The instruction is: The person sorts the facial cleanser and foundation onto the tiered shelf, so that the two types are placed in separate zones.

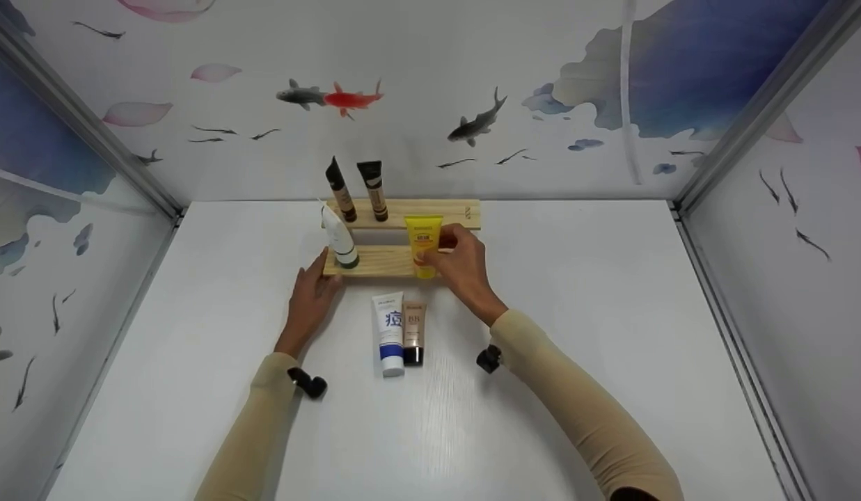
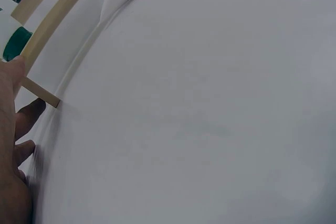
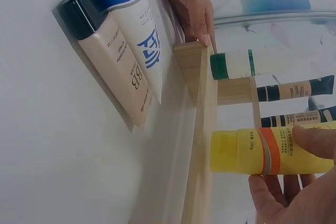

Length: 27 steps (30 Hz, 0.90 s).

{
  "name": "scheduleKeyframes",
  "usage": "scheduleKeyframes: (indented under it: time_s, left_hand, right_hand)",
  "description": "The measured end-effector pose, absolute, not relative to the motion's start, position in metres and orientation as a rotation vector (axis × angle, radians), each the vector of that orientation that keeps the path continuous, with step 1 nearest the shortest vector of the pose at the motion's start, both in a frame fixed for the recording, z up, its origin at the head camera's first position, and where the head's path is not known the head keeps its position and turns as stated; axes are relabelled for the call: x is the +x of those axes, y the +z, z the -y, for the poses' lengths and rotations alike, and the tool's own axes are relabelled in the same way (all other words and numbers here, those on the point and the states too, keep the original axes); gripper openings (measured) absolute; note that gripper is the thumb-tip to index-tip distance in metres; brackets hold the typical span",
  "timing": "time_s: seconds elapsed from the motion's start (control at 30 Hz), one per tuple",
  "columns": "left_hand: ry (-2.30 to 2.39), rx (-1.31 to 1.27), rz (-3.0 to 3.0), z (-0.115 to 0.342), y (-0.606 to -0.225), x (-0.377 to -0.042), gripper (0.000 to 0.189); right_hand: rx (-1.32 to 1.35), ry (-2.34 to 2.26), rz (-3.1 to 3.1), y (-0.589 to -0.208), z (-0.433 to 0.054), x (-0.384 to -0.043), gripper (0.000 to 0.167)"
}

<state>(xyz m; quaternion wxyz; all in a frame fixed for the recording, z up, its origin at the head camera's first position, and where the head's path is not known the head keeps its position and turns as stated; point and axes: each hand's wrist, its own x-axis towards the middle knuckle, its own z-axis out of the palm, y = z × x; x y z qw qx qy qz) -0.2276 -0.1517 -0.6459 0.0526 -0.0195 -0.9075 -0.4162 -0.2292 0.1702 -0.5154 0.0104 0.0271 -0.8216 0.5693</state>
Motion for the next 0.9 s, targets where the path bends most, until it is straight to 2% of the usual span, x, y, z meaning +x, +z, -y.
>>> scheduleKeyframes:
  time_s: [0.9]
  left_hand:
    - [-1.244, -0.065, 2.756, 0.152, -0.647, -0.228, 0.075]
  right_hand:
    - [0.173, 1.807, 2.524, -0.519, -0.142, -0.247, 0.044]
